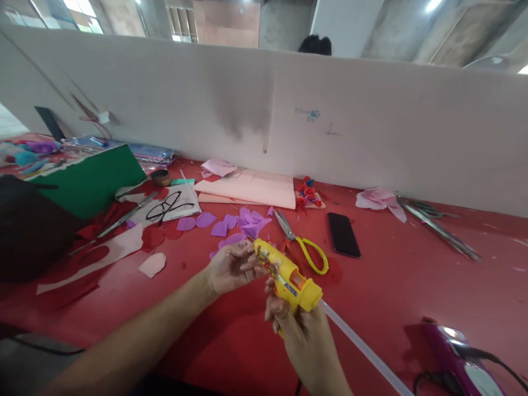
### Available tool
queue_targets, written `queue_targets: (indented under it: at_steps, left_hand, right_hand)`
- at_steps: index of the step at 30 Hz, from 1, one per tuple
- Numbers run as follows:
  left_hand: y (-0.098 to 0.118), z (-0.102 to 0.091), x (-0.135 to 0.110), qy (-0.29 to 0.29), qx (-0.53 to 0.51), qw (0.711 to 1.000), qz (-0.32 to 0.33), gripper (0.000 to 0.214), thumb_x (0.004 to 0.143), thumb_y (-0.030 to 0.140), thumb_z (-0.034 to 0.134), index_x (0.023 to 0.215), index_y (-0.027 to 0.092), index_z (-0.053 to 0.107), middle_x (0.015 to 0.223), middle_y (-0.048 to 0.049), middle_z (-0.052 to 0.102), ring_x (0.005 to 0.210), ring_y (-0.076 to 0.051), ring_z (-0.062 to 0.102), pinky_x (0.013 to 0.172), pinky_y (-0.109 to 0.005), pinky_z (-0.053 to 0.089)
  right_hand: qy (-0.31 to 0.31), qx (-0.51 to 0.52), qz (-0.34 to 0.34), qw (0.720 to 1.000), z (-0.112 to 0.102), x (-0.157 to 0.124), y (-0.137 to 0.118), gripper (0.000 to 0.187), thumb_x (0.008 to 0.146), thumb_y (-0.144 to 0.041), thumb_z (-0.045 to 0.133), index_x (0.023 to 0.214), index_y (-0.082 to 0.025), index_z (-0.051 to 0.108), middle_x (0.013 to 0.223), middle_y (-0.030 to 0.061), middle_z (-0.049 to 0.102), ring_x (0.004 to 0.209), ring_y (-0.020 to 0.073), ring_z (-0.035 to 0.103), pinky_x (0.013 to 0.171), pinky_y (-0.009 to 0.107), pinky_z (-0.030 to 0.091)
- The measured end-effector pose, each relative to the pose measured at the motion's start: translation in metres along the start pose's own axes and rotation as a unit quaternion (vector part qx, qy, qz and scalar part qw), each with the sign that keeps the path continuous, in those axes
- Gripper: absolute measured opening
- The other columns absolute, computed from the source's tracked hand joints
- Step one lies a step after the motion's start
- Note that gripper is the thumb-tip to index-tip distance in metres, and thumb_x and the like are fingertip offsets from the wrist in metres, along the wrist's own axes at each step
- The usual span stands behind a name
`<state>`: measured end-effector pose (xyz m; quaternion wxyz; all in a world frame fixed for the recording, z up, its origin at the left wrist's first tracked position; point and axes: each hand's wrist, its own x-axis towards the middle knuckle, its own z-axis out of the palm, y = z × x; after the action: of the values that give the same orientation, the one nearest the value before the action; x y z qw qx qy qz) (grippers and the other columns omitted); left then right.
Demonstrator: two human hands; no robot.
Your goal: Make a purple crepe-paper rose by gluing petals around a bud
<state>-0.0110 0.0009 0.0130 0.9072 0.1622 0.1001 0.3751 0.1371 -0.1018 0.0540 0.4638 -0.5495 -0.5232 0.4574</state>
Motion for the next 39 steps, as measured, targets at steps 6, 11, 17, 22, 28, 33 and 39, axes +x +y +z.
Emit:
queue_targets:
  at_steps: [6,11,17,22,28,33,39]
  left_hand:
    - [-0.002,0.002,0.0,0.014,0.026,1.0,-0.002,0.01,0.074,0.011,0.058,0.066,0.013,0.053,0.053,0.0024,0.042,0.044,-0.005,0.035,0.063,-0.023,0.045]
    - [-0.002,0.001,0.0,0.026,0.039,0.999,0.003,0.012,0.074,0.012,0.06,0.065,0.014,0.053,0.052,0.003,0.042,0.044,-0.005,0.036,0.066,-0.025,0.047]
    - [-0.001,0.004,-0.001,0.021,0.052,0.998,0.0,0.013,0.075,0.016,0.064,0.064,0.013,0.057,0.049,0.003,0.043,0.043,-0.006,0.037,0.067,-0.026,0.05]
    - [-0.002,0.002,0.0,0.028,0.053,0.998,-0.002,0.013,0.073,0.017,0.066,0.064,0.012,0.057,0.049,0.0027,0.043,0.044,-0.006,0.037,0.067,-0.027,0.05]
    - [-0.002,-0.001,-0.001,0.041,0.057,0.998,-0.003,0.012,0.073,0.016,0.063,0.063,0.013,0.059,0.049,0.0023,0.044,0.045,-0.007,0.037,0.067,-0.027,0.049]
    - [-0.002,-0.001,0.0,0.025,0.052,0.998,0.001,0.011,0.074,0.016,0.063,0.064,0.012,0.06,0.049,0.0019,0.044,0.046,-0.007,0.038,0.068,-0.027,0.05]
    - [-0.002,0.0,-0.001,0.028,0.057,0.998,0.001,0.013,0.075,0.016,0.062,0.063,0.013,0.059,0.049,0.0021,0.045,0.045,-0.007,0.039,0.068,-0.027,0.05]
  right_hand:
    - [-0.026,-0.009,0.013,1.0,-0.004,0.005,0.012,0.044,0.086,-0.056,0.051,0.097,-0.016,0.064,0.063,0.003,0.059,0.051,0.0121,0.051,0.046,0.023,0.045]
    - [-0.017,0.007,0.018,1.0,-0.002,0.006,0.013,0.043,0.083,-0.058,0.054,0.091,-0.016,0.064,0.062,0.0027,0.059,0.051,0.0124,0.052,0.046,0.024,0.044]
    - [0.026,0.017,0.049,0.998,0.005,0.003,0.005,0.044,0.081,-0.06,0.055,0.087,-0.017,0.062,0.056,-0.0006,0.054,0.049,0.0116,0.046,0.047,0.024,0.04]
    - [0.024,0.013,0.052,0.998,0.004,0.003,0.008,0.045,0.081,-0.061,0.055,0.087,-0.017,0.061,0.057,-0.0003,0.053,0.049,0.0121,0.047,0.047,0.024,0.04]
    - [0.016,0.016,0.043,0.999,0.003,0.002,0.008,0.044,0.08,-0.061,0.056,0.085,-0.017,0.062,0.055,-0.0008,0.053,0.047,0.0116,0.047,0.045,0.023,0.04]
    - [0.024,0.02,0.051,0.998,0.003,0.002,0.007,0.046,0.08,-0.062,0.056,0.084,-0.017,0.061,0.055,-0.0007,0.053,0.048,0.0113,0.046,0.046,0.023,0.039]
    - [0.009,0.017,0.047,0.999,0.0,0.003,0.011,0.047,0.08,-0.064,0.055,0.085,-0.017,0.061,0.056,-0.0001,0.054,0.048,0.0114,0.047,0.047,0.024,0.04]
